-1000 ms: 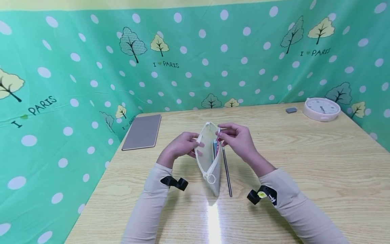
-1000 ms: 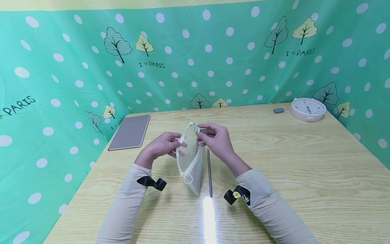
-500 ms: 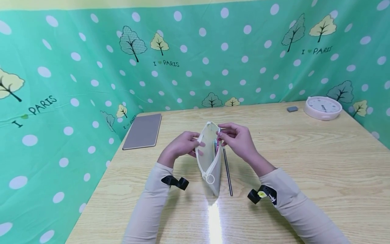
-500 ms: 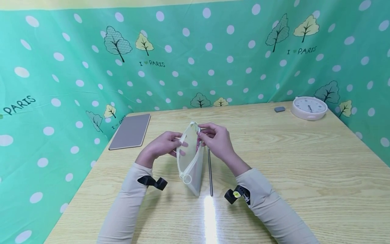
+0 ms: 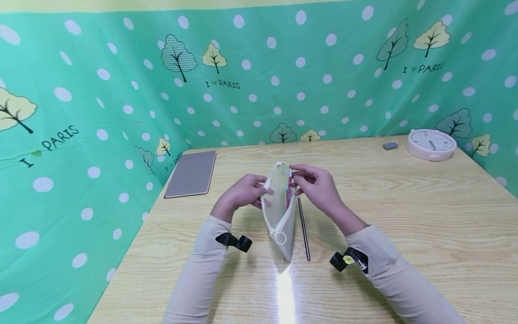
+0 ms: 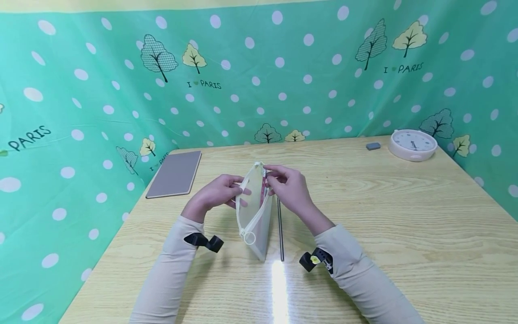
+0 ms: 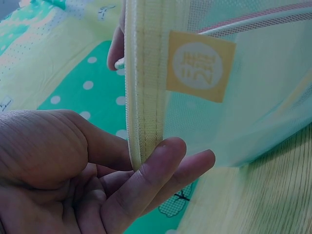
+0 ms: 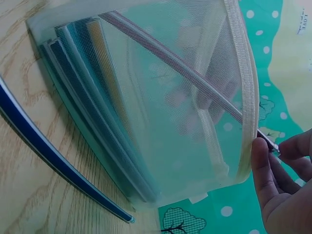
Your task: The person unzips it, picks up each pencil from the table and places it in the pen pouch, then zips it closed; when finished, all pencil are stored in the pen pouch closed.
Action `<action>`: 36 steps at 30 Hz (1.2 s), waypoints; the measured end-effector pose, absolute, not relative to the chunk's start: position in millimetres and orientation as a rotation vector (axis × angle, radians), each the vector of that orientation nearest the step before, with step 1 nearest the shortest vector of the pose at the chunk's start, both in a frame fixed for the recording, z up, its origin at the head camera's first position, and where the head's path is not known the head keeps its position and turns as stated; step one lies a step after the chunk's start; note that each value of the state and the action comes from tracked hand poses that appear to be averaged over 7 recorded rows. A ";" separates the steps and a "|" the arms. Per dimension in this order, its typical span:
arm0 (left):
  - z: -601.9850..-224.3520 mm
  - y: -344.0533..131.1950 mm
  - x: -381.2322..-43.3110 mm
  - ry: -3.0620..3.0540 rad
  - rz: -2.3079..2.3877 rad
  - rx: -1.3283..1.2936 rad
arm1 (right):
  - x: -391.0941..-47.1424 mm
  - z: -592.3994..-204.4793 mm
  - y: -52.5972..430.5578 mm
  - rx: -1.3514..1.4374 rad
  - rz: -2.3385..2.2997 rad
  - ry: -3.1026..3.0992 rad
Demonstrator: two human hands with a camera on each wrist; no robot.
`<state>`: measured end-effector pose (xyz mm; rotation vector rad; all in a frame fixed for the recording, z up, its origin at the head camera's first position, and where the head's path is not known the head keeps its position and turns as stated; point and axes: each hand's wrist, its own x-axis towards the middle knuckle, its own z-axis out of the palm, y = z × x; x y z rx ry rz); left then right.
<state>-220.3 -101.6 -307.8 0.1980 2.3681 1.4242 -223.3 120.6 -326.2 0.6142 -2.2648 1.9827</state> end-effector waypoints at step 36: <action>-306.4 -108.7 -217.0 2.390 1.430 0.159 | -291.0 -361.8 132.7 0.333 1.761 -3.182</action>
